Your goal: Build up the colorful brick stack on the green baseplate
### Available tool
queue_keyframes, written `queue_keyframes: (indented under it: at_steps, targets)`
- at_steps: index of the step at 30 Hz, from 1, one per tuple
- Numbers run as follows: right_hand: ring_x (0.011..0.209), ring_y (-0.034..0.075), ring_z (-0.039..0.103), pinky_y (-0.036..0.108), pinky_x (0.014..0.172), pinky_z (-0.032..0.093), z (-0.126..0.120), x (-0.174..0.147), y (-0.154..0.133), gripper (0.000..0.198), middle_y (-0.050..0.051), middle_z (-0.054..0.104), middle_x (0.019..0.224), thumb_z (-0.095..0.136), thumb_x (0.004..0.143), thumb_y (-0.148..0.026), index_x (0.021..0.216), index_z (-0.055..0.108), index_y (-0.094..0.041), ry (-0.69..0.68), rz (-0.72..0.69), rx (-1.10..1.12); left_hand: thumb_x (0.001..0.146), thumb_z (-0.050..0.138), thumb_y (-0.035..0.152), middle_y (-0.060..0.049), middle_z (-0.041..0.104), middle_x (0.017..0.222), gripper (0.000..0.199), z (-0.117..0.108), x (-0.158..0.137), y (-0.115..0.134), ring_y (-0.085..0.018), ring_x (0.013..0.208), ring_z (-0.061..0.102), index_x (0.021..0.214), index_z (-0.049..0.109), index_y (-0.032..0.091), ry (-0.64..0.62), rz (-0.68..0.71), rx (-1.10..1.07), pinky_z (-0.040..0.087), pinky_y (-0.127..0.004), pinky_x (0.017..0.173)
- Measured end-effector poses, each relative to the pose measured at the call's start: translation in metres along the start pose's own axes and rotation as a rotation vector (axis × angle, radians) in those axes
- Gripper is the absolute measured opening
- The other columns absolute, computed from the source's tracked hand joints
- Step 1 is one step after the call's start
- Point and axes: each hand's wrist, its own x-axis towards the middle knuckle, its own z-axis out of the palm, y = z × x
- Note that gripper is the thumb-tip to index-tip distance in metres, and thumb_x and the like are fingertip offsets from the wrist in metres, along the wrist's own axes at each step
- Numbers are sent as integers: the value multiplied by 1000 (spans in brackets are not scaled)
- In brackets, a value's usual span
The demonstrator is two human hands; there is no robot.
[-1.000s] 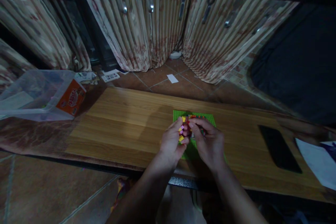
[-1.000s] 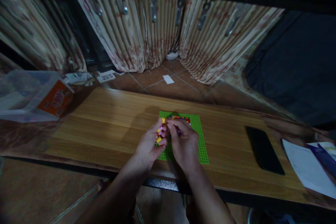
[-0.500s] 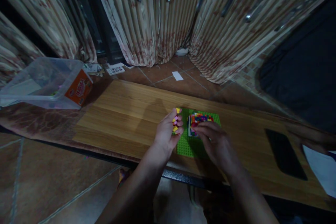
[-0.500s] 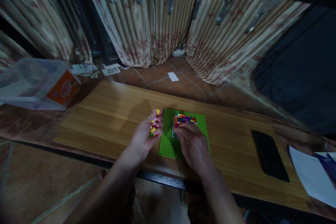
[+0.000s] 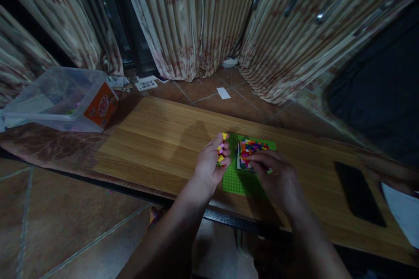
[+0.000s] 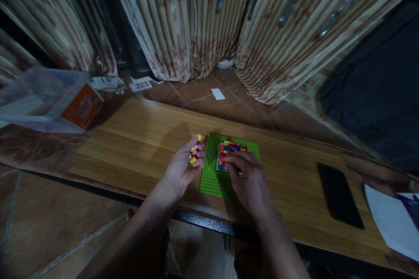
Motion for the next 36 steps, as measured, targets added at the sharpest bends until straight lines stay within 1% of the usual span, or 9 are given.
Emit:
queue_keyframes:
  at_steps: [5,10,14,19,27,30,33,36]
  targets:
    - [83,19,61,35,76,48,1,1,1,14,4,67,88,57,84,-30,85,69,-22,120,107,12,82,62,29,5,41,62,18,1,-1,0,0,43,36,84,54,13,1,3,-1,20,-10,33]
    - [83,20,61,36,76,48,9,2,-1,12,4,67,89,60,81,-30,82,69,-22,112,188,70,85,59,28,6,40,60,16,2,0,-1,0,41,34,85,55,13,18,-9,4,20,-10,32]
    - [86,21,61,37,79,48,11,1,0,12,5,67,91,62,79,-30,78,70,-22,122,194,70,86,57,27,5,40,59,14,2,0,-1,0,42,35,86,55,12,26,-11,4,19,-10,32]
    - [84,21,62,37,77,49,12,1,3,12,5,67,88,63,78,-30,75,71,-22,118,189,96,84,60,28,6,41,59,16,2,-1,-1,0,41,34,86,56,13,32,-15,13,20,-10,33]
    - [80,20,62,37,75,48,11,4,2,11,4,66,83,61,78,-27,74,70,-22,93,169,73,82,63,31,6,40,60,20,0,0,-4,1,42,34,82,55,12,17,-30,44,19,-10,32]
    - [80,20,62,36,75,48,10,4,3,10,4,66,85,61,78,-26,75,70,-22,88,171,84,82,63,30,6,40,60,20,1,0,-4,0,42,34,81,54,12,20,-31,56,20,-10,32]
    - [80,19,62,34,72,48,11,4,4,12,4,67,86,62,79,-29,76,70,-21,134,208,144,81,64,30,6,40,61,20,2,-1,-5,0,42,35,81,54,12,16,-27,67,21,-10,33]
    - [79,18,62,32,69,49,11,5,-1,16,4,67,87,59,82,-33,83,69,-21,203,253,221,82,63,30,5,42,62,20,3,-2,-8,0,43,36,82,55,12,6,-58,95,20,-10,33]
